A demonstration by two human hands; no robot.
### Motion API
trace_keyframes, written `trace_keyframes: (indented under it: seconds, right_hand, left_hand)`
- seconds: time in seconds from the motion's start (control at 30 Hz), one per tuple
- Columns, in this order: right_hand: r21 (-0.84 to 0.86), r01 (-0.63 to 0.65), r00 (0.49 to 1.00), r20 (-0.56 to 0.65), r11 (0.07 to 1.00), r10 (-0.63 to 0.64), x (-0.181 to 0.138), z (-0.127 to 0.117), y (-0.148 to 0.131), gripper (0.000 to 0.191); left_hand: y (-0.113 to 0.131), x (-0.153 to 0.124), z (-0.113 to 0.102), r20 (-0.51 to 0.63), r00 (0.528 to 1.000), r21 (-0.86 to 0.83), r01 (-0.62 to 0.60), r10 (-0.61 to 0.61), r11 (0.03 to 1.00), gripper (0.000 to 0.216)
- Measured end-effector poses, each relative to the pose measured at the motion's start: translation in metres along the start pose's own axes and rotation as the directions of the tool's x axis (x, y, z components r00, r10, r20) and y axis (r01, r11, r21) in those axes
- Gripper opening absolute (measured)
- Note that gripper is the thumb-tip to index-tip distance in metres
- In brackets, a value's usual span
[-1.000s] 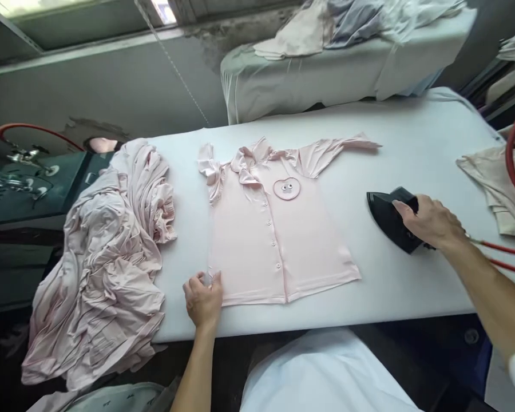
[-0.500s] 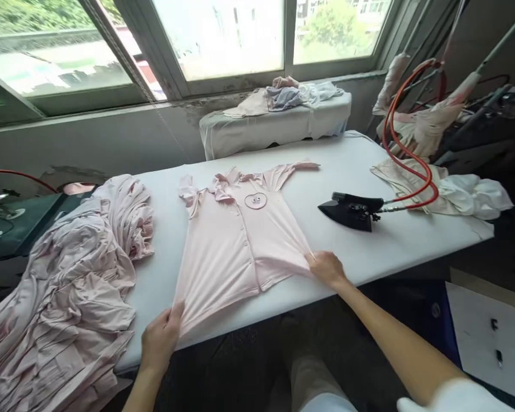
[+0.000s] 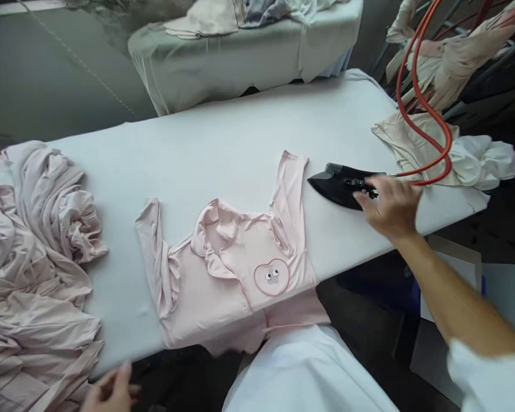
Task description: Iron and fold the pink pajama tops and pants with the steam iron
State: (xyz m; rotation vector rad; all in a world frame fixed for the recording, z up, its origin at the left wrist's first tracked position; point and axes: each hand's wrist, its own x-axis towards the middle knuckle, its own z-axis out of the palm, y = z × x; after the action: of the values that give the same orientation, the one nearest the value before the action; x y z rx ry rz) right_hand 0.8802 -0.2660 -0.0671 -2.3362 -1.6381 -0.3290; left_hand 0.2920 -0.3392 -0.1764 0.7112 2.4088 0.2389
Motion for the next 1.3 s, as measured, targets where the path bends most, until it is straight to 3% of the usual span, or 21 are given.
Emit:
trace_keyframes:
  seconds: [0.07, 0.17, 0.23, 0.3, 0.37, 0.4, 0.5, 0.57, 0.63, 0.7, 0.77, 0.8, 0.83, 0.9, 0.93, 1.0, 1.1, 1.13, 1.2, 1.27, 1.3]
  right_hand:
    - [-0.075, 0.05, 0.999, 0.022, 0.996, -0.048, 0.072, 0.022, -0.006, 0.051]
    - [-0.087, -0.003, 0.993, 0.113, 0.996, 0.013, 0.125, 0.042, -0.018, 0.05]
    - [-0.083, -0.082, 0.994, 0.061, 0.993, 0.087, 0.134, 0.05, -0.033, 0.051]
    - [-0.082, -0.151, 0.987, 0.038, 0.985, 0.155, 0.128, 0.061, -0.058, 0.054]
    - [-0.085, -0.2, 0.974, 0.09, 0.976, 0.207, 0.111, 0.079, -0.09, 0.054]
    - [-0.077, -0.202, 0.965, 0.158, 0.976, 0.212, 0.102, 0.088, -0.103, 0.049]
    - [-0.03, -0.184, 0.916, 0.357, 0.982, 0.182, 0.078, 0.097, -0.106, 0.027]
    - [-0.087, -0.338, 0.859, 0.378, 0.937, 0.345, 0.066, 0.078, -0.075, 0.021]
    - [-0.178, -0.556, 0.79, 0.189, 0.812, 0.583, 0.053, 0.045, -0.047, 0.02]
    - [-0.177, -0.623, 0.778, -0.048, 0.762, 0.626, 0.038, 0.018, -0.054, 0.021]
    - [-0.108, -0.445, 0.894, -0.005, 0.889, 0.447, 0.024, 0.013, -0.111, 0.02]
    - [-0.004, -0.284, 0.946, 0.161, 0.959, 0.28, 0.017, 0.019, -0.154, 0.019]
    - [0.132, -0.086, 0.923, 0.383, 0.988, 0.029, 0.012, 0.029, -0.199, 0.02]
    - [0.254, 0.06, 0.851, 0.493, 0.965, -0.182, 0.007, 0.054, -0.277, 0.012]
    - [0.29, 0.102, 0.809, 0.533, 0.952, -0.249, 0.007, 0.065, -0.301, 0.009]
    - [0.323, 0.102, 0.783, 0.557, 0.941, -0.276, 0.009, 0.076, -0.312, 0.008]
    - [0.338, 0.033, 0.816, 0.534, 0.94, -0.221, 0.012, 0.071, -0.272, 0.009]
    - [0.341, 0.025, 0.831, 0.516, 0.94, -0.209, 0.012, 0.067, -0.256, 0.009]
    - [0.383, 0.019, 0.854, 0.474, 0.923, -0.214, 0.011, 0.06, -0.232, 0.012]
    - [0.477, -0.097, 0.869, 0.469, 0.873, -0.16, 0.01, 0.058, -0.221, 0.015]
    - [0.53, -0.228, 0.856, 0.509, 0.816, -0.092, 0.01, 0.06, -0.219, 0.015]
  left_hand:
    - [0.078, 0.027, -0.004, -0.151, 0.987, -0.139, -0.081, 0.06, 0.987, 0.063]
    - [0.155, 0.053, 0.001, -0.058, 0.958, -0.121, -0.288, 0.283, 0.95, 0.058]
    - [0.168, 0.064, -0.001, -0.054, 0.955, -0.057, -0.295, 0.292, 0.954, 0.039]
    - [0.159, 0.068, -0.01, -0.219, 0.957, -0.022, -0.202, 0.193, 0.979, 0.029]
    - [0.144, 0.063, -0.019, -0.405, 0.901, 0.01, -0.167, 0.157, 0.986, 0.03]
    - [0.139, 0.058, -0.022, -0.429, 0.883, 0.011, -0.208, 0.193, 0.978, 0.032]
    - [0.147, 0.038, -0.015, -0.205, 0.876, -0.039, -0.453, 0.437, 0.891, 0.04]
    - [0.167, 0.03, -0.003, -0.022, 0.845, -0.088, -0.534, 0.534, 0.841, 0.04]
    - [0.195, 0.028, 0.012, 0.067, 0.824, -0.11, -0.554, 0.563, 0.825, 0.041]
    - [0.23, 0.032, 0.028, 0.13, 0.776, -0.143, -0.601, 0.617, 0.787, 0.045]
    - [0.266, 0.036, 0.041, 0.247, 0.669, -0.158, -0.686, 0.701, 0.711, 0.045]
    - [0.281, 0.038, 0.046, 0.309, 0.611, -0.159, -0.723, 0.729, 0.673, 0.04]
    - [0.293, 0.04, 0.049, 0.356, 0.565, -0.154, -0.751, 0.745, 0.643, 0.031]
    - [0.304, 0.041, 0.049, 0.379, 0.527, -0.125, -0.785, 0.761, 0.607, 0.013]
    - [0.303, 0.042, 0.046, 0.339, 0.516, -0.114, -0.808, 0.787, 0.579, 0.009]
    - [0.29, 0.042, 0.04, 0.211, 0.458, -0.109, -0.867, 0.864, 0.486, 0.01]
    - [0.263, 0.042, 0.036, 0.077, 0.309, -0.173, -0.932, 0.948, 0.318, 0.012]
    - [0.256, 0.042, 0.037, 0.064, 0.291, -0.207, -0.932, 0.955, 0.298, 0.012]
    - [0.246, 0.043, 0.04, 0.054, 0.34, -0.252, -0.905, 0.939, 0.342, 0.008]
    - [0.244, 0.048, 0.041, 0.111, 0.49, -0.325, -0.804, 0.865, 0.497, 0.005]
    - [0.247, 0.051, 0.041, 0.195, 0.577, -0.388, -0.697, 0.793, 0.603, 0.01]
